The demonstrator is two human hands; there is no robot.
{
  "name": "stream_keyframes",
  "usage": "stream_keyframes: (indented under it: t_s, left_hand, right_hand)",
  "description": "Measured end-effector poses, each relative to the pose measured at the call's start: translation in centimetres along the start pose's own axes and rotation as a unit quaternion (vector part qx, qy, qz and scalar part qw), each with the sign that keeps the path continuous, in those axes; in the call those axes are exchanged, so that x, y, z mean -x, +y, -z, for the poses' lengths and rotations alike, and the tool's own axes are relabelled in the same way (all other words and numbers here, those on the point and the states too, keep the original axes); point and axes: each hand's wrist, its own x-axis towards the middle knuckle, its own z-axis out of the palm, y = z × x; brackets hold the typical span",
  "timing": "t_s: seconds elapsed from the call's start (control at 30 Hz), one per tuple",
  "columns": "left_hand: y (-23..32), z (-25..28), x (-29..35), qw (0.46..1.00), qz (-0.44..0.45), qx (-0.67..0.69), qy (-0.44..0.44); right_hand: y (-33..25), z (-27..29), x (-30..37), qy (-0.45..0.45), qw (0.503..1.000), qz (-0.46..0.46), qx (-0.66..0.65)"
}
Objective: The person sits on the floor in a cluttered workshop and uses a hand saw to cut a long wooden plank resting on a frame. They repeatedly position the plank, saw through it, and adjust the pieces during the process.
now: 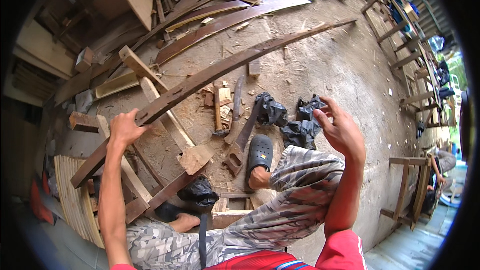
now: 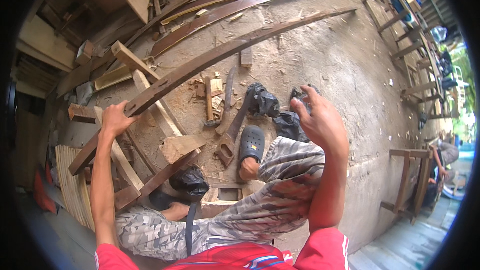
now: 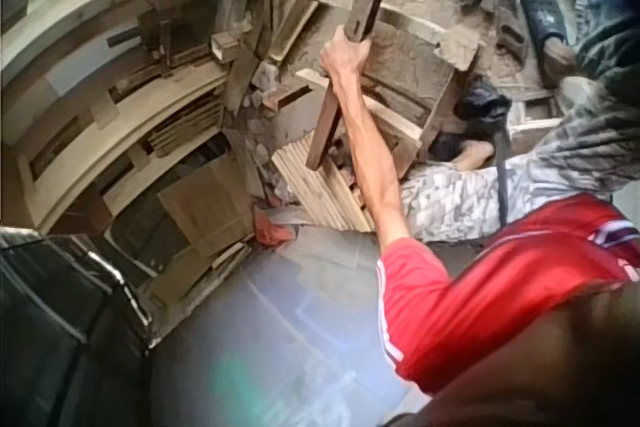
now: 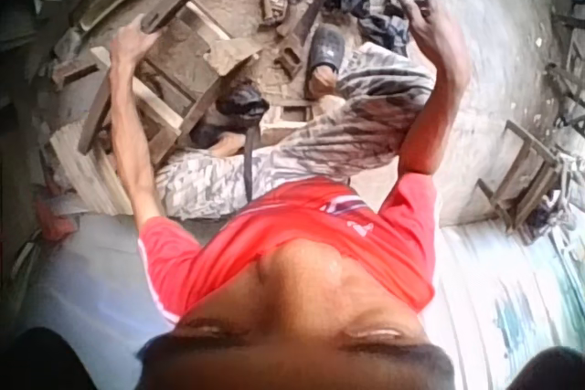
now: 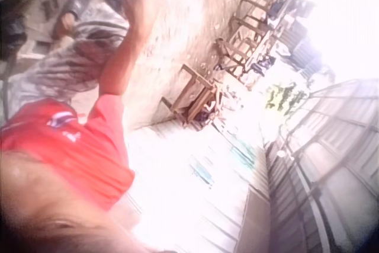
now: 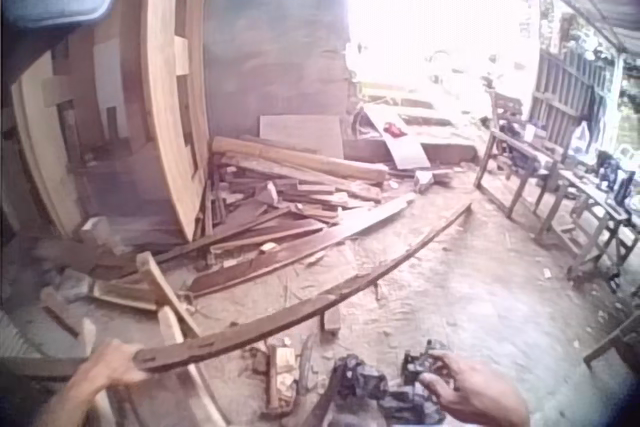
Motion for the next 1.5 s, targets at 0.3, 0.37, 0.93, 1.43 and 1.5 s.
stream_keyframes:
  t_s: [0.3,0.37,0.93,1.43,1.5]
  left_hand:
    - [-0.3,1.4,-1.9,0.999,0.013,-0.013,0.03]
    - [-1.5,0.0,-1.8,0.997,0.007,0.038,0.062]
    - [-2.8,-4.2,-2.4,0.984,-0.059,-0.029,0.166]
    - [-4.3,-5.4,-2.8,0.968,-0.087,-0.059,0.226]
    - [-3.7,-5.5,-3.0,0.968,-0.095,-0.062,0.223]
  right_hand:
    - [-0.2,1.7,1.8,0.008,0.999,-0.038,0.004]
    - [-0.2,3.1,3.3,0.095,0.995,-0.036,-0.002]
    - [4.9,3.3,12.0,0.143,0.981,-0.047,-0.125]
    - [9.6,-8.7,-1.0,-0.164,0.979,-0.065,0.1]
    - [13.8,-11.7,-4.9,-0.163,0.975,-0.062,0.139]
